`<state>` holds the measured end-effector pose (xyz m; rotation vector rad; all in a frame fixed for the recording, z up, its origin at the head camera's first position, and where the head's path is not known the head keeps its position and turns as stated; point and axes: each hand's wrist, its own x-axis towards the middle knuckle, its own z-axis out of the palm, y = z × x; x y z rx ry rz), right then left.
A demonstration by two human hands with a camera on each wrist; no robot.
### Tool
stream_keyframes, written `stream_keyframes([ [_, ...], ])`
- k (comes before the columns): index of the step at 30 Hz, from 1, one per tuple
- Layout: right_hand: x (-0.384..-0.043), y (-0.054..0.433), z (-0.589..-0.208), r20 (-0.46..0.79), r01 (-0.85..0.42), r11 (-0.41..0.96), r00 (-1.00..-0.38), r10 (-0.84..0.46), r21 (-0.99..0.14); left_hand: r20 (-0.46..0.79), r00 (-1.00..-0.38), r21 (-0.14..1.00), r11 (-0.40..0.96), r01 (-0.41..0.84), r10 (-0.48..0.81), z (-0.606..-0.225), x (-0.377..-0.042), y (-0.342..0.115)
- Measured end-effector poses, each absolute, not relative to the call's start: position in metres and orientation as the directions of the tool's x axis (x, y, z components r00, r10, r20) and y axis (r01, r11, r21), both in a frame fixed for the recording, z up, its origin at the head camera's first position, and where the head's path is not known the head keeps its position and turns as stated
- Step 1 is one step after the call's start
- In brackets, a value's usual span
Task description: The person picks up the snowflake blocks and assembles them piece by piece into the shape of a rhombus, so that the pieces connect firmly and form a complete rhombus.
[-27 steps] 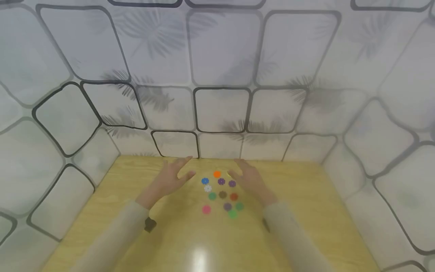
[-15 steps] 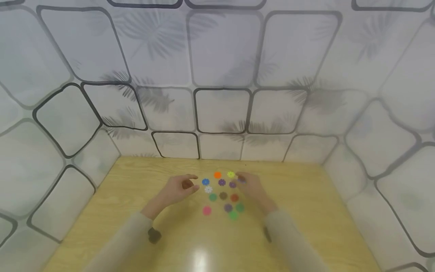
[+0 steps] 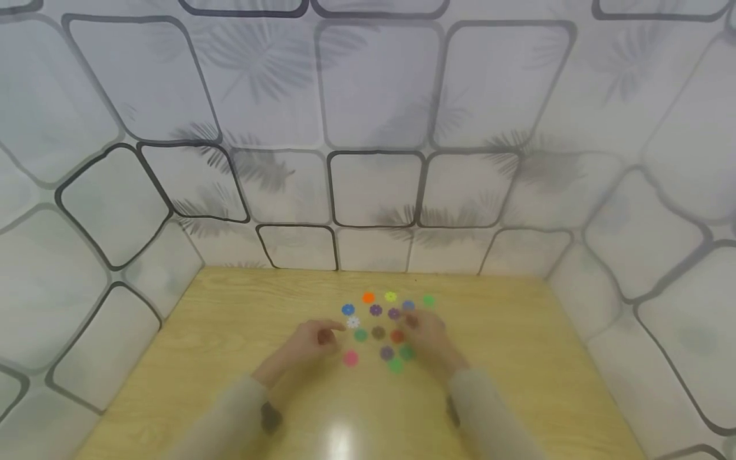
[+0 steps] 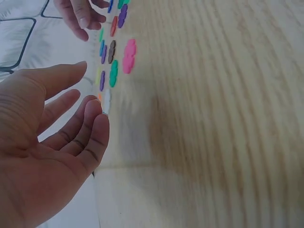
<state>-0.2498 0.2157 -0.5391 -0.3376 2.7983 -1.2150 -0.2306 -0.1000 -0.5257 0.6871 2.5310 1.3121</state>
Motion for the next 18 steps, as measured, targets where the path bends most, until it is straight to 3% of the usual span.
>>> stream_keyframes([
  [18, -0.248, 0.222, -0.563, -0.037, -0.134, 0.683, -0.973, -0.230, -0.718, -0.045, -0.865, 0.778, 0.560, 0.284, 0.501, -0.548, -0.221, -0.090],
])
